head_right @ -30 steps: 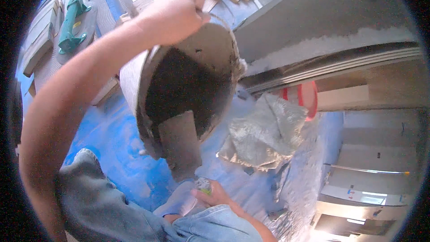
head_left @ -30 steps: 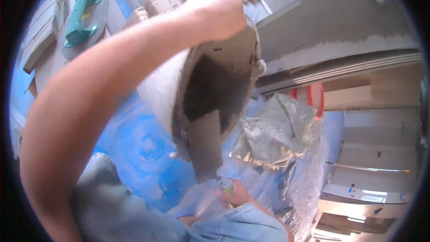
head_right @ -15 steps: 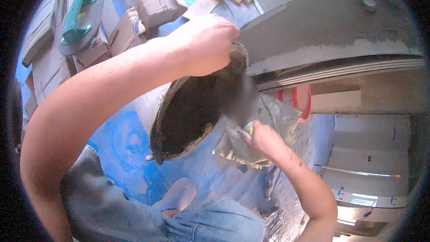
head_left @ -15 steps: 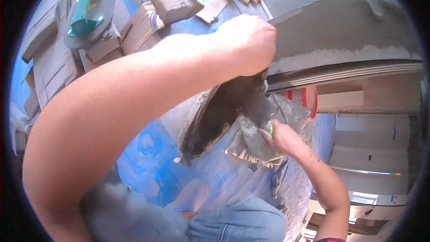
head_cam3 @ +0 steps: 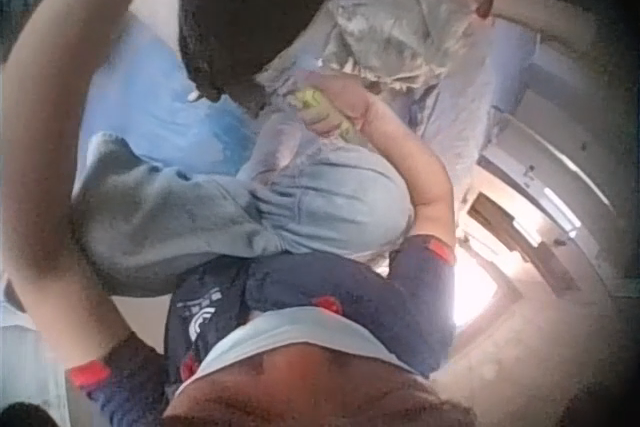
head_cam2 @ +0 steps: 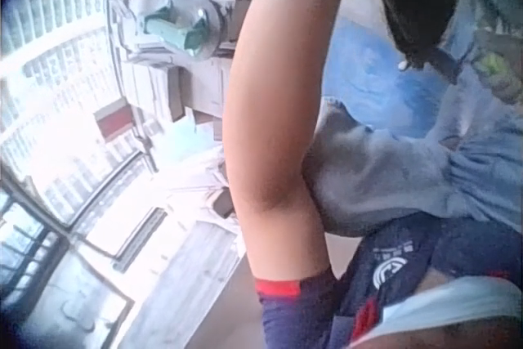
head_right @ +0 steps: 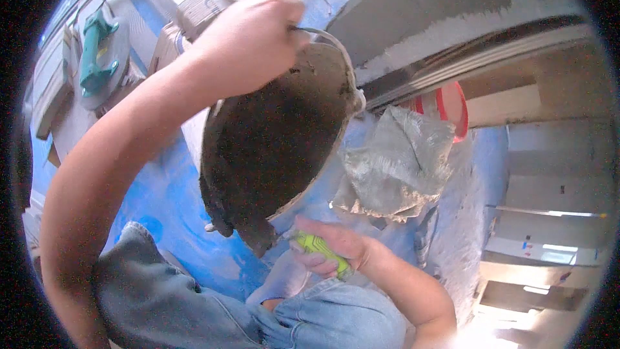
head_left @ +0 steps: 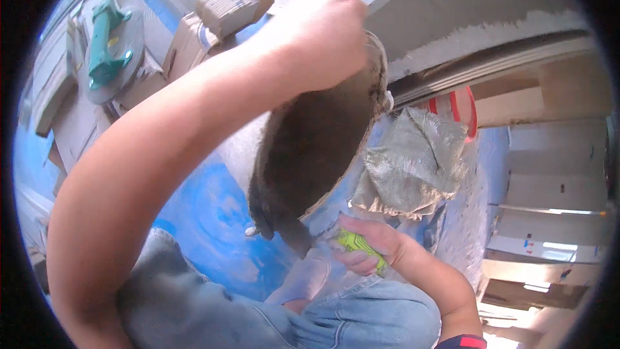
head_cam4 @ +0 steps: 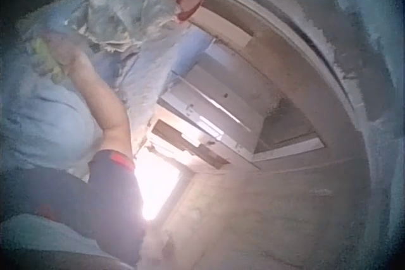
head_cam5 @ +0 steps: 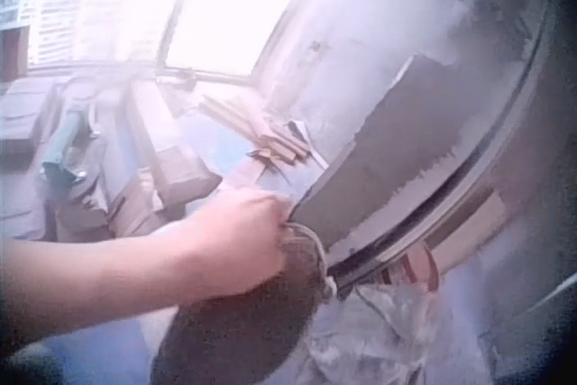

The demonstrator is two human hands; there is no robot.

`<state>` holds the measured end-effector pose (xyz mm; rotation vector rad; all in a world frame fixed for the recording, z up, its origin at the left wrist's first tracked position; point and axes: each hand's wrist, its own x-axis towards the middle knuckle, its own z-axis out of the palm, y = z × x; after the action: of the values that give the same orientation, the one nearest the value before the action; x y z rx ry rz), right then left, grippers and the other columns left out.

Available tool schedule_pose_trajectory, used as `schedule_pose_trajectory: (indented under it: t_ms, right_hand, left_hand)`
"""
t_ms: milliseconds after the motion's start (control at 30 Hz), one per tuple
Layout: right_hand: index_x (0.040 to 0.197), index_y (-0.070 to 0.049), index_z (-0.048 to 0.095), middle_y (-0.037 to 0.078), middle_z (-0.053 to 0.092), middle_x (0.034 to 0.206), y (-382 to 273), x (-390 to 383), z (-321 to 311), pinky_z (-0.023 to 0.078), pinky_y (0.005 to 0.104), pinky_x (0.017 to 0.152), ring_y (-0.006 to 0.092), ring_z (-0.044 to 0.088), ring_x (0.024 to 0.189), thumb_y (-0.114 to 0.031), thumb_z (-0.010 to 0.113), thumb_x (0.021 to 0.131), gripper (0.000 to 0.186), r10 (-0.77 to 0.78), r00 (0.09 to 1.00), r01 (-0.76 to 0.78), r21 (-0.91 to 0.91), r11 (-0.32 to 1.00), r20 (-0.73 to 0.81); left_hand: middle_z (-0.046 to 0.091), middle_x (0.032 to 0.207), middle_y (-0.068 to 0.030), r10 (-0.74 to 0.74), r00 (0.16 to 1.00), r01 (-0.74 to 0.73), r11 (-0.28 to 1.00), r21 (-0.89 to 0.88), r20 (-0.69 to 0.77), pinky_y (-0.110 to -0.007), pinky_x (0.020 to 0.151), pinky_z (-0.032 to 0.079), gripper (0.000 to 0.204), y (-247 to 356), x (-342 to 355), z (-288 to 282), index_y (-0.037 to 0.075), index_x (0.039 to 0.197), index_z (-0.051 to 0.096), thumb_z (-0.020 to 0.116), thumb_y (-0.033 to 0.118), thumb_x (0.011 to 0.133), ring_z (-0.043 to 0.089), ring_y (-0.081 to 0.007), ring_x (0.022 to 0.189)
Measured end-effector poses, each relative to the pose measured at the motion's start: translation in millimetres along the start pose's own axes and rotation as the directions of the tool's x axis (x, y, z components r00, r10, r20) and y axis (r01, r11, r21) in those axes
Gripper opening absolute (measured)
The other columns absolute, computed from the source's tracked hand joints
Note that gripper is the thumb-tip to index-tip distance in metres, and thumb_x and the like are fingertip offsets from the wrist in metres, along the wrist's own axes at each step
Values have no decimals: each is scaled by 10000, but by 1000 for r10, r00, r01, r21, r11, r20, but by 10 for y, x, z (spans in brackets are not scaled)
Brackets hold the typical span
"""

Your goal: The person applies plaster from a bucket onto a wall surface and corner using a trowel, then smooths the material. They walk to another part of the room and adjust a tool belt around their waist.

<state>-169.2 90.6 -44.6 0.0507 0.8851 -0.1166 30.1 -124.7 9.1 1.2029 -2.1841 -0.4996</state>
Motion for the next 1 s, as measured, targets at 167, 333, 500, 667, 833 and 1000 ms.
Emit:
schedule_pose_trajectory:
  t_ms: [167,333,500,667,833,1000]
  right_hand:
    - [959,-64,517,1,481,680,-185,-48,35,380,248,450,97,454,515,-494,451,974,435,-485,863,336,-555,762,-144]
    - [1027,1,513,210,643,839,-216,174,3,504,437,618,335,654,722,-327,519,947,337,-808,588,83,-997,0,49]
    - [1094,21,514,236,642,877,-320,404,70,521,495,667,397,646,792,-179,607,810,360,-771,637,-253,-945,-208,-1]
    - [1060,11,583,161,643,818,-430,485,144,532,415,580,308,667,727,-112,606,738,346,-809,544,-365,-806,-465,221]
    - [1103,35,606,106,643,844,-538,922,235,515,350,535,223,650,715,-126,585,744,395,-874,359,-592,-644,-485,329]
    - [1215,81,555,153,645,906,-279,1116,162,487,368,445,252,642,769,-142,559,777,491,-918,320,-704,-589,-397,236]
  left_hand:
    - [570,785,-246,72,997,-71,997,13,-25,-448,741,447,257,-142,-116,-15,-11,838,538,610,236,857,564,-424,801]
    - [507,718,-129,105,994,-105,994,-11,29,-337,685,430,260,-107,-116,-153,-9,861,529,612,236,889,478,-197,683]
    - [440,687,-85,60,994,-63,998,32,92,-295,650,398,271,-59,-68,-71,-7,846,521,609,243,902,409,-144,671]
    - [481,689,-178,62,992,-67,997,49,107,-364,658,431,283,51,-40,-78,-18,821,517,626,238,870,434,-293,638]
    - [446,686,-126,133,978,-152,982,111,159,-333,656,410,285,218,-12,49,-10,812,515,618,247,881,412,-211,652]
    - [459,695,-110,226,954,-263,945,193,194,-327,693,417,295,472,-67,222,-6,824,527,628,266,879,433,-193,673]
